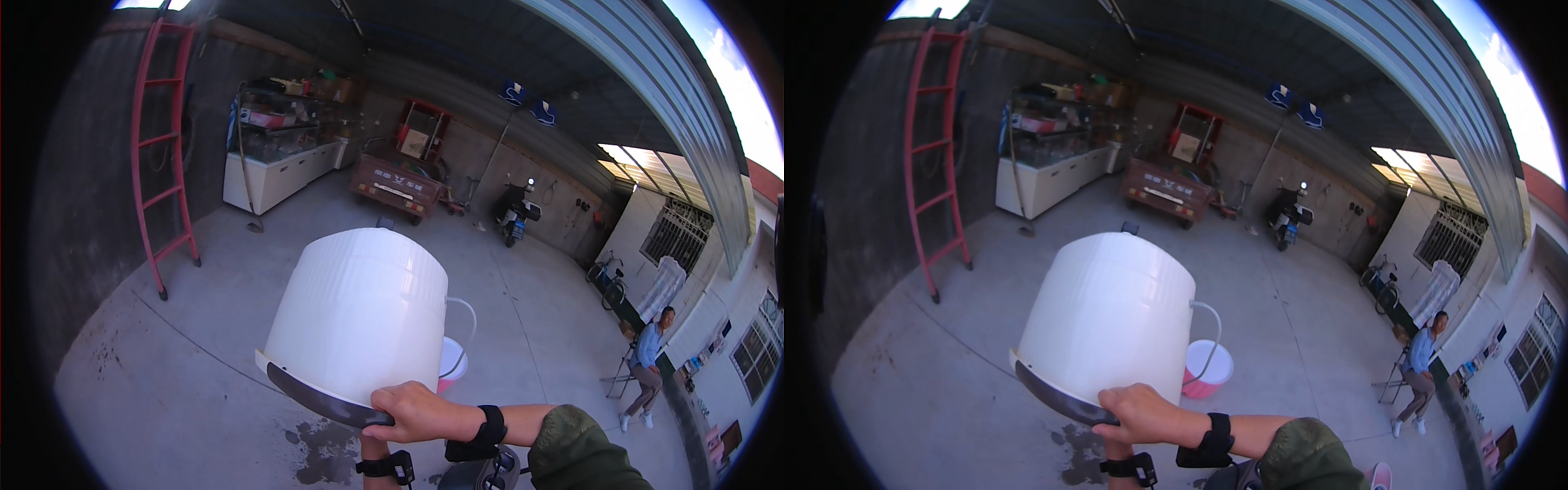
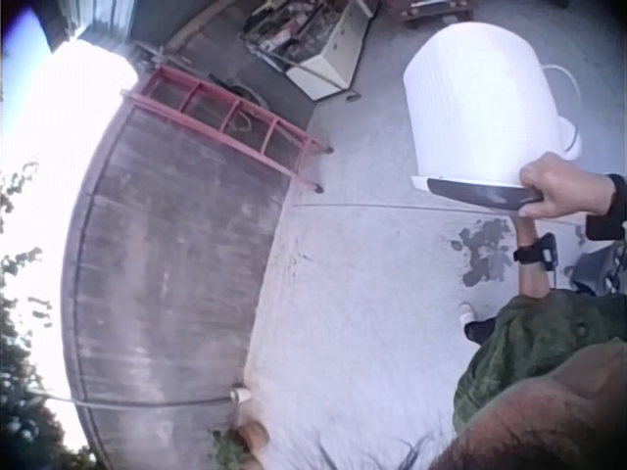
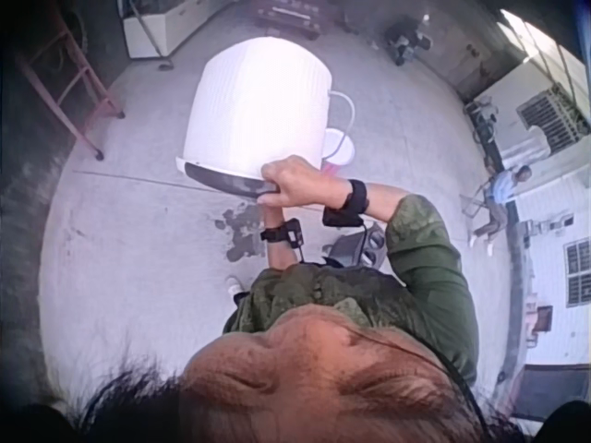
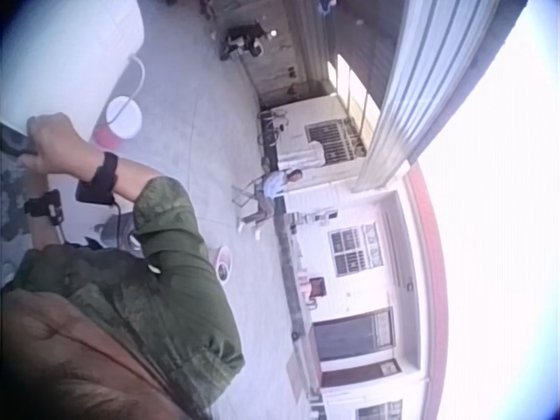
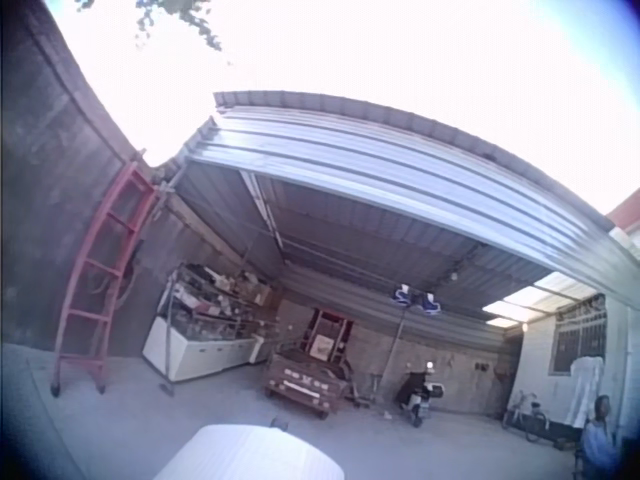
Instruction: The person handles parts of a foot massager by hand, removing a pink lid and a grey frame before placing a white bucket and a blue container onto the base of the unit.
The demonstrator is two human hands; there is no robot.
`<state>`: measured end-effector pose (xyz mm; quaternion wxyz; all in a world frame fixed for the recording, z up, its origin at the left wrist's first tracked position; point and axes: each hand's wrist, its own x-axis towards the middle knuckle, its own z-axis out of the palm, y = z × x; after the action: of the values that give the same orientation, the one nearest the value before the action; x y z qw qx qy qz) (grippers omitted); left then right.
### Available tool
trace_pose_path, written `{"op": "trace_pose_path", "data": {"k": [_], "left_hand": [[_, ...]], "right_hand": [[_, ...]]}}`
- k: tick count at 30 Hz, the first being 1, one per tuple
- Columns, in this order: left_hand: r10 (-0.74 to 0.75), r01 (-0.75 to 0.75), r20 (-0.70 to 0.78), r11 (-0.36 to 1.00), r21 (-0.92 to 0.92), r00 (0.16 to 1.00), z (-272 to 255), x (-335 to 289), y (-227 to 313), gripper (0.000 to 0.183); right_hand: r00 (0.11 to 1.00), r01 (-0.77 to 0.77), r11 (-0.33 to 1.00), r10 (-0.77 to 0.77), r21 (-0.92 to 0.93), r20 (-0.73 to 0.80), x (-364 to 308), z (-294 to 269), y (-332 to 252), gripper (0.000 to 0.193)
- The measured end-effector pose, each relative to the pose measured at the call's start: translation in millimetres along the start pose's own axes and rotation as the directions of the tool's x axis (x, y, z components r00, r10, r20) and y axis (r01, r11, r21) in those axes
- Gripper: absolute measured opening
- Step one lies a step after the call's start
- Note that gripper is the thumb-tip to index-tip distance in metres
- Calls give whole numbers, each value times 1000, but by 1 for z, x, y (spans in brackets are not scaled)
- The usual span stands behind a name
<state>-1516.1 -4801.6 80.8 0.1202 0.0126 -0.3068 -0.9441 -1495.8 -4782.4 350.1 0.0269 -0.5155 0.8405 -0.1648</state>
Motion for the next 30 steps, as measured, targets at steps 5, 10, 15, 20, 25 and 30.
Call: {"op": "trace_pose_path", "data": {"k": [5,10,15,20,25,30], "left_hand": [[-5,5,-4,1000,1,1000,-2,2,-1,40],[-5,5,-9,1000,6,1000,-4,4,0,41],[-4,4,-12,1000,19,1000,-2,9,-2,41],[36,-35,-34,999,25,999,1,19,5,42],[60,-58,-56,997,51,997,-2,27,14,43],[-134,104,-137,973,-204,981,-4,14,12,61]], "right_hand": [[999,24,1000,-25,-11,-43,2,0,3,35],[995,43,999,-44,-17,-94,1,3,5,35],[996,-34,999,34,0,-81,-4,5,11,34],[993,-88,995,90,37,-82,-2,3,18,35],[977,-137,983,155,122,-150,-2,15,47,37],[892,-389,843,446,372,-78,-11,15,88,40]]}}
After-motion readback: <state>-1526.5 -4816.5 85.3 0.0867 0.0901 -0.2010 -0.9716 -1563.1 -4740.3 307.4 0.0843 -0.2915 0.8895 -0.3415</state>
